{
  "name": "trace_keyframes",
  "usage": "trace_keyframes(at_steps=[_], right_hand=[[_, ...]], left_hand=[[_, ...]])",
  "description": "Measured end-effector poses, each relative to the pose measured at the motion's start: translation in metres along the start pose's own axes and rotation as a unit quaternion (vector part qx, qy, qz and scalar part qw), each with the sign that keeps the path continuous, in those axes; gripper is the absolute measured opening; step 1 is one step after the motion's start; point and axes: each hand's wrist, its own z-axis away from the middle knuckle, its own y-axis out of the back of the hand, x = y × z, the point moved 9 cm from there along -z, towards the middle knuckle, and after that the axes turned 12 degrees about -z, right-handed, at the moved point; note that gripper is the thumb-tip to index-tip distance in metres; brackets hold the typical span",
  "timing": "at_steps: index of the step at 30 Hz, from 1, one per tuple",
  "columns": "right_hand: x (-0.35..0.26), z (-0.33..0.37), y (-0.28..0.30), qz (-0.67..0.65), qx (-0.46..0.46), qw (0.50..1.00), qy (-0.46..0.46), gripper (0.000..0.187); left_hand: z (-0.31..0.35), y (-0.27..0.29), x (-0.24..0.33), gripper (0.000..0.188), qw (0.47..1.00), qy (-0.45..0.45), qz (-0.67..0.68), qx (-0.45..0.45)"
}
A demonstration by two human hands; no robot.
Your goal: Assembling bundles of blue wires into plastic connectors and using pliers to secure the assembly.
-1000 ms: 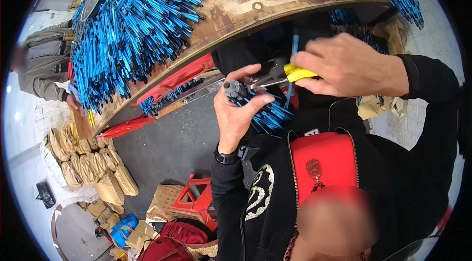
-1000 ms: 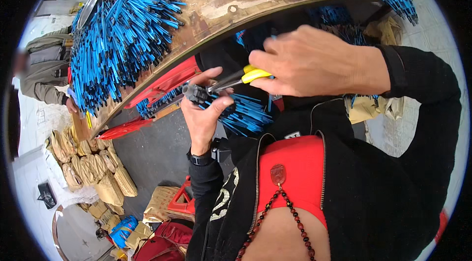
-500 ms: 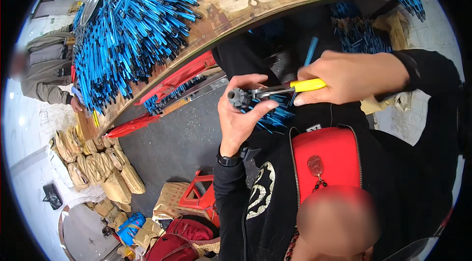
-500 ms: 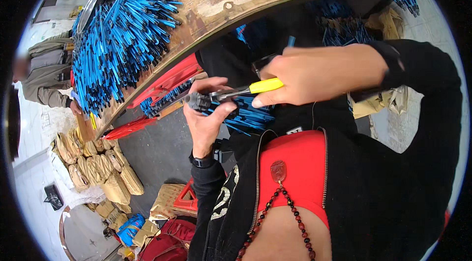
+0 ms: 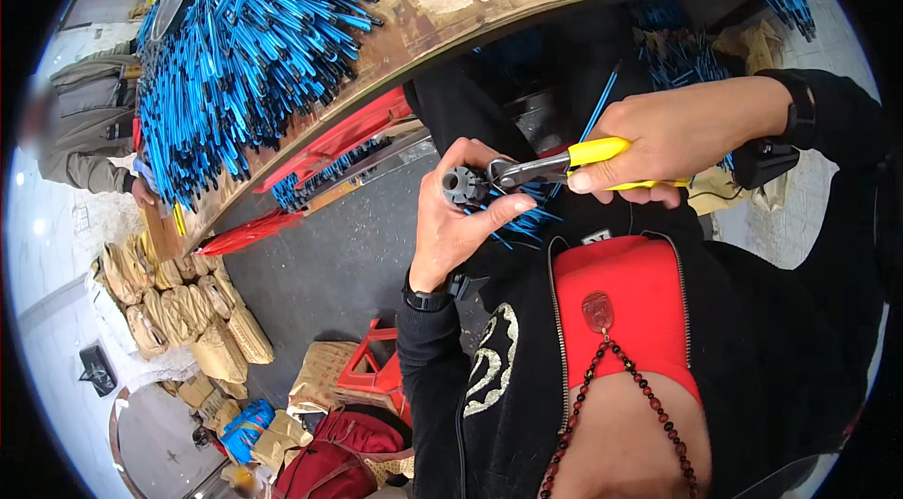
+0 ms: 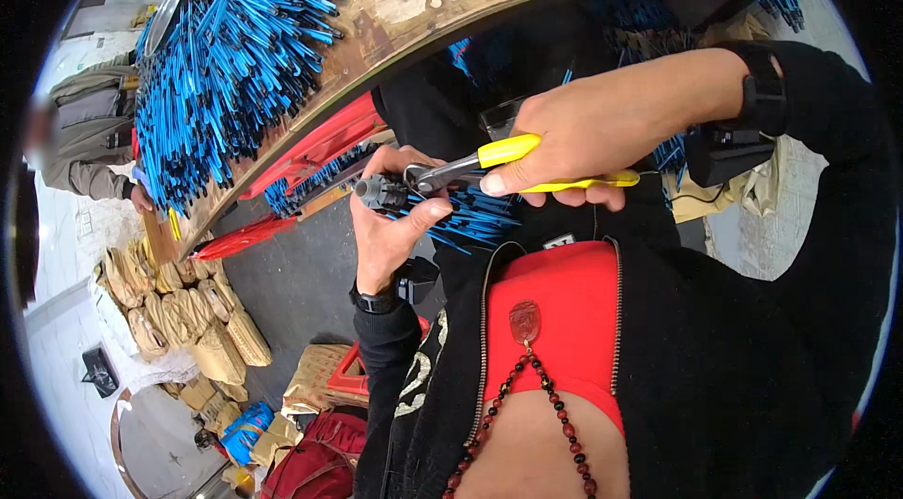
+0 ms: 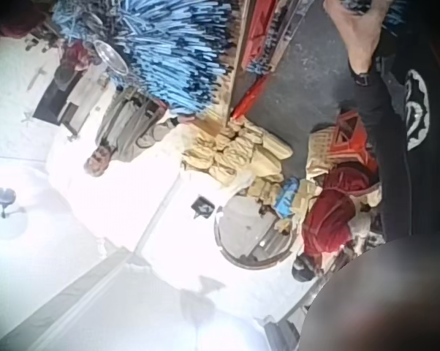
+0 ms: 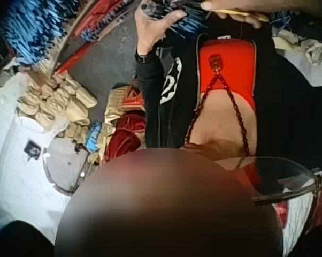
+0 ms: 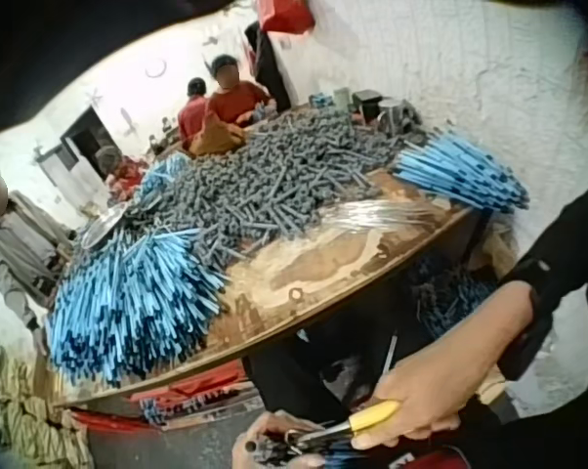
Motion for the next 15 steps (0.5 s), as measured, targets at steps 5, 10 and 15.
trace_keyframes(at_steps=[5, 10, 15], right_hand=[[-0.004, -0.002, -0.003, 0.009, 0.023, 0.999, 0.028, 0.038], [-0.018, 0.000, 0.004, 0.169, 0.020, 0.982, 0.082, 0.039], [-0.051, 0.015, 0.009, 0.372, 0.147, 0.884, 0.240, 0.045]], left_hand=[[-0.002, 0.000, 0.002, 0.038, 1.000, -0.013, -0.011, -0.003], [0.001, -0.001, 0.002, 0.037, 1.000, 0.011, -0.017, -0.006], [0.003, 0.009, 0.002, 0.027, 0.997, 0.009, -0.054, 0.060]])
